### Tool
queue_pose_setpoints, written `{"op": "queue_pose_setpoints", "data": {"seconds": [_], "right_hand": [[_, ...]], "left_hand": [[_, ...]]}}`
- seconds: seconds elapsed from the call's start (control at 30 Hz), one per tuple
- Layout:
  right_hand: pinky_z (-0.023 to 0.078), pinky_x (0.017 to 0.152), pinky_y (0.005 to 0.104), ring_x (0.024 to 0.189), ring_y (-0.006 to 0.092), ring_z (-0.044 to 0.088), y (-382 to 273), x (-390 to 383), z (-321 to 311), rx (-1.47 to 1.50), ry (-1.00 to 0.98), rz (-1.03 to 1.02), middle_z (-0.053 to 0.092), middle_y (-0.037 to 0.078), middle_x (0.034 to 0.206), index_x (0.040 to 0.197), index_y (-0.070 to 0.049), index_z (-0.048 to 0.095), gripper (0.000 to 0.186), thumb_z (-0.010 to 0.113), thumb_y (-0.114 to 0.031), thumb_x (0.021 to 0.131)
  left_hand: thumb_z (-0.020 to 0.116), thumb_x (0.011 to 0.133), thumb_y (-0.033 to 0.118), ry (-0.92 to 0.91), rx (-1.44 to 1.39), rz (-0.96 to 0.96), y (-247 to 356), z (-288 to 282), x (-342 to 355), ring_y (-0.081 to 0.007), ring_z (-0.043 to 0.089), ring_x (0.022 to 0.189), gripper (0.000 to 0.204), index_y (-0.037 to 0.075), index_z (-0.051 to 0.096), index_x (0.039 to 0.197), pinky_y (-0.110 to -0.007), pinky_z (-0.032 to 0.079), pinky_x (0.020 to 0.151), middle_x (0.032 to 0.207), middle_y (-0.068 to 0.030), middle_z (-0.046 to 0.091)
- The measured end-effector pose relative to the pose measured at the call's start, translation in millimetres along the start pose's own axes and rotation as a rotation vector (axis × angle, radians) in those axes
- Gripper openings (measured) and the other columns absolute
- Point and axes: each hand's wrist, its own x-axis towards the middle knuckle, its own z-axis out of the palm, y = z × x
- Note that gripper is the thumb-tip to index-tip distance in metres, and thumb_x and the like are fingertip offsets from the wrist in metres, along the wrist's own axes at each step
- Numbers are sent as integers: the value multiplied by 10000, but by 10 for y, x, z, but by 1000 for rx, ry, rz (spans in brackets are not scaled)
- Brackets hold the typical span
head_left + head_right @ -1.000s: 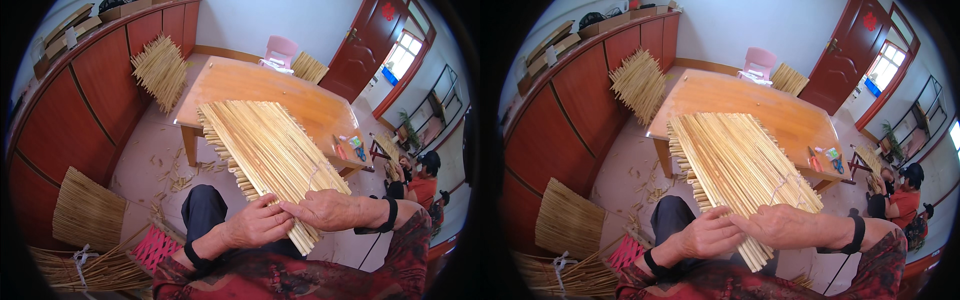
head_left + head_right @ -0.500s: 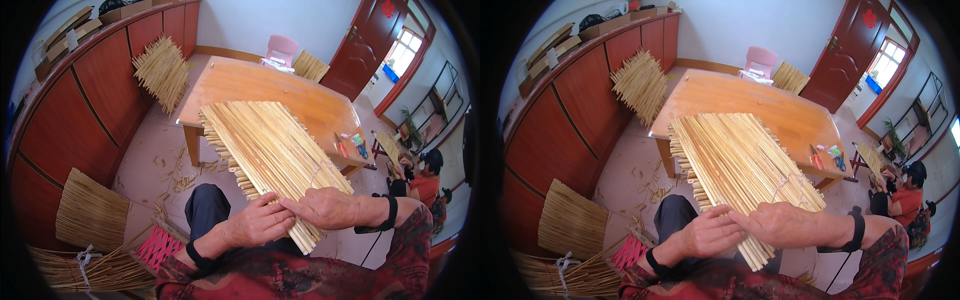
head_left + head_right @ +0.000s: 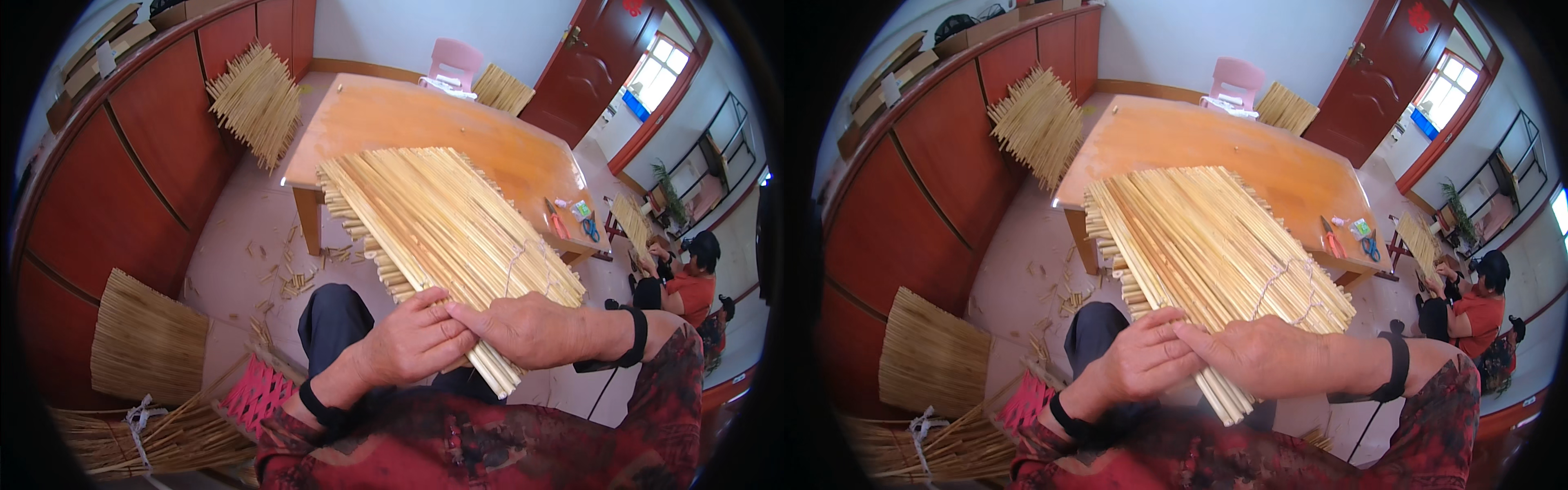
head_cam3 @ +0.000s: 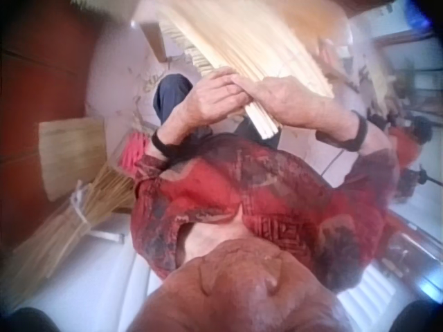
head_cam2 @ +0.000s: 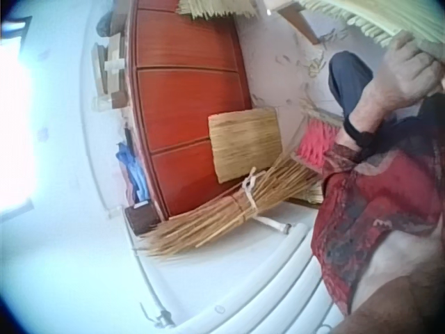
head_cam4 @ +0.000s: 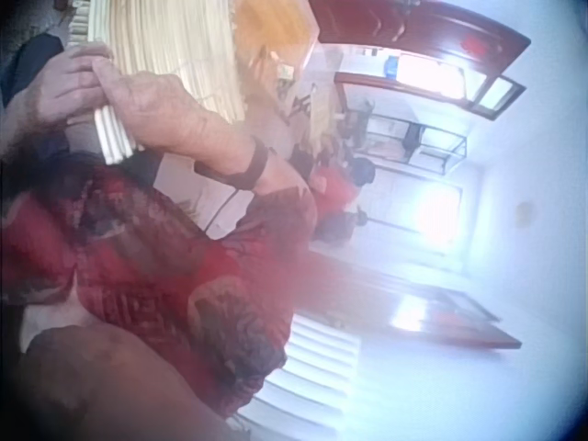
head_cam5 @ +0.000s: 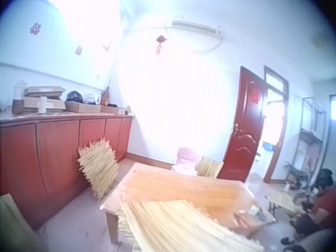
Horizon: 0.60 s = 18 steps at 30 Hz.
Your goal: The person weaves a mat from straw stalks by threading string through the bundles of straw, tying knots, and trimming the edges with scissors.
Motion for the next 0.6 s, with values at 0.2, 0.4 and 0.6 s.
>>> {"op": "queue_pose_setpoints", "data": {"seconds": [0.2,0.4,0.6], "right_hand": [[457,438,344,543,258,561,41,39,-304,-102,-33,-77,513,110,608,1286,-4,310,530,454,-72,780],[449,546,304,652,220,567,25,-380,-781,-390,673,251,575,122,742,933,-29,587,158,526,-55,790],[391,509,257,560,152,493,-294,-975,-134,262,950,179,527,61,651,772,-9,570,134,496,-89,850]], "left_hand": [[643,690,135,-3,35,18,-82,-62,178,-219,580,835,214,24,586,864,-380,453,773,832,-84,582],[680,686,188,70,26,-25,-108,-151,521,-279,607,831,302,-7,563,884,-372,480,742,902,-129,625],[722,633,110,71,34,-4,-39,-75,724,-291,619,814,340,-11,538,892,-354,495,707,870,-146,619]]}}
